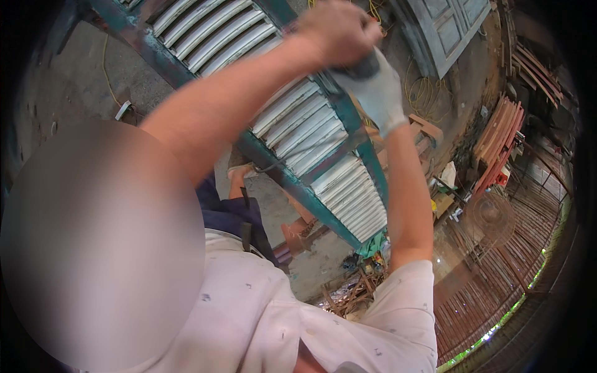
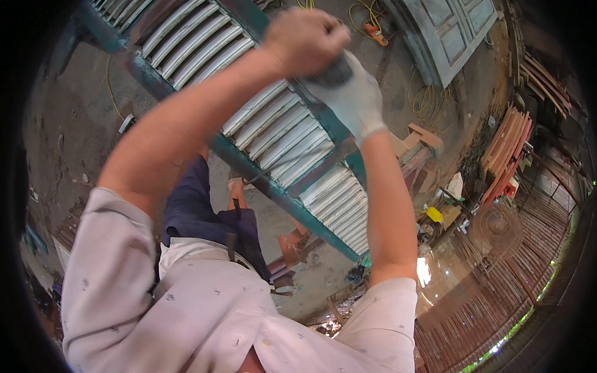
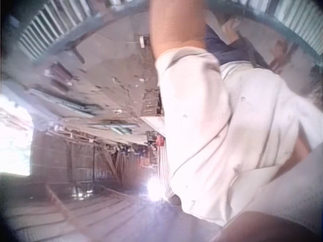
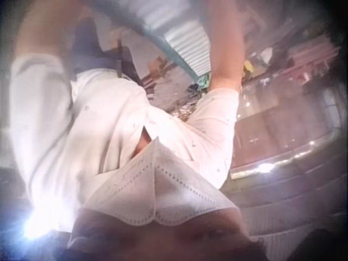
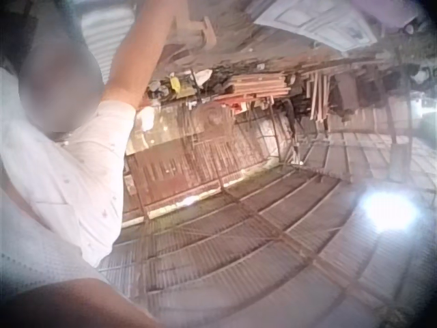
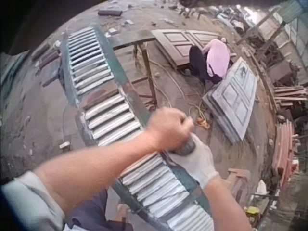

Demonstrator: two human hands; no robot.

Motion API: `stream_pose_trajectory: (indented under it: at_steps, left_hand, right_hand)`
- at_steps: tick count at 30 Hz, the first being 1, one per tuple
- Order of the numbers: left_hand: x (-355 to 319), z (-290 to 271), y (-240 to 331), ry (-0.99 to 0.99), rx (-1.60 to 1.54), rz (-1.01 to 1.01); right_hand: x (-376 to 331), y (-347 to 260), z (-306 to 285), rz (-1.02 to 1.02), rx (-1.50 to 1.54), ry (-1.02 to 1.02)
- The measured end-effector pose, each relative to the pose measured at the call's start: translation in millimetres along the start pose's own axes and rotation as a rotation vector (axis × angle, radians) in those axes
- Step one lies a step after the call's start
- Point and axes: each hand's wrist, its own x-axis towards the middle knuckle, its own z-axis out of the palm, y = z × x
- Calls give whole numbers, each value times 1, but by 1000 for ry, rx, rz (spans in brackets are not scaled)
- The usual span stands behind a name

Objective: The person uses an electric sander to smooth the surface of a long green slatted wooden object. They move the sander along the slats and edges, repositioning the object as needed to reach different areas.

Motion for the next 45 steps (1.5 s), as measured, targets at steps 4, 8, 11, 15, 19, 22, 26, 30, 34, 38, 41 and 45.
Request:
stream_pose_trajectory:
  at_steps: [4,8,11,15,19,22,26,30,34,38,41,45]
  left_hand:
    - [-61,90,48,1,-75,46]
    - [-100,134,84,-87,-186,29]
    - [-98,132,85,-119,-218,15]
    - [-75,93,58,-68,-190,14]
    - [-41,43,16,-4,-148,70]
    - [-16,-1,-9,-18,-129,73]
    - [17,-56,-39,16,-101,51]
    - [49,-103,-73,65,-47,-19]
    - [85,-147,-121,156,-40,72]
    - [121,-189,-138,215,7,97]
    - [114,-186,-135,242,19,31]
    - [91,-109,-104,210,38,77]
  right_hand:
    - [-89,69,-29,94,-145,14]
    - [-140,128,-43,169,-197,-65]
    - [-147,134,-35,194,-146,-20]
    - [-108,87,-24,241,-223,-62]
    - [-54,27,-6,142,-153,-32]
    - [-21,-30,6,158,-165,8]
    - [28,-89,17,200,-166,-27]
    - [77,-138,32,119,-209,18]
    - [128,-179,41,55,-269,20]
    - [177,-196,54,-20,-251,57]
    - [153,-215,25,-38,-176,-33]
    - [117,-137,17,19,-257,-73]
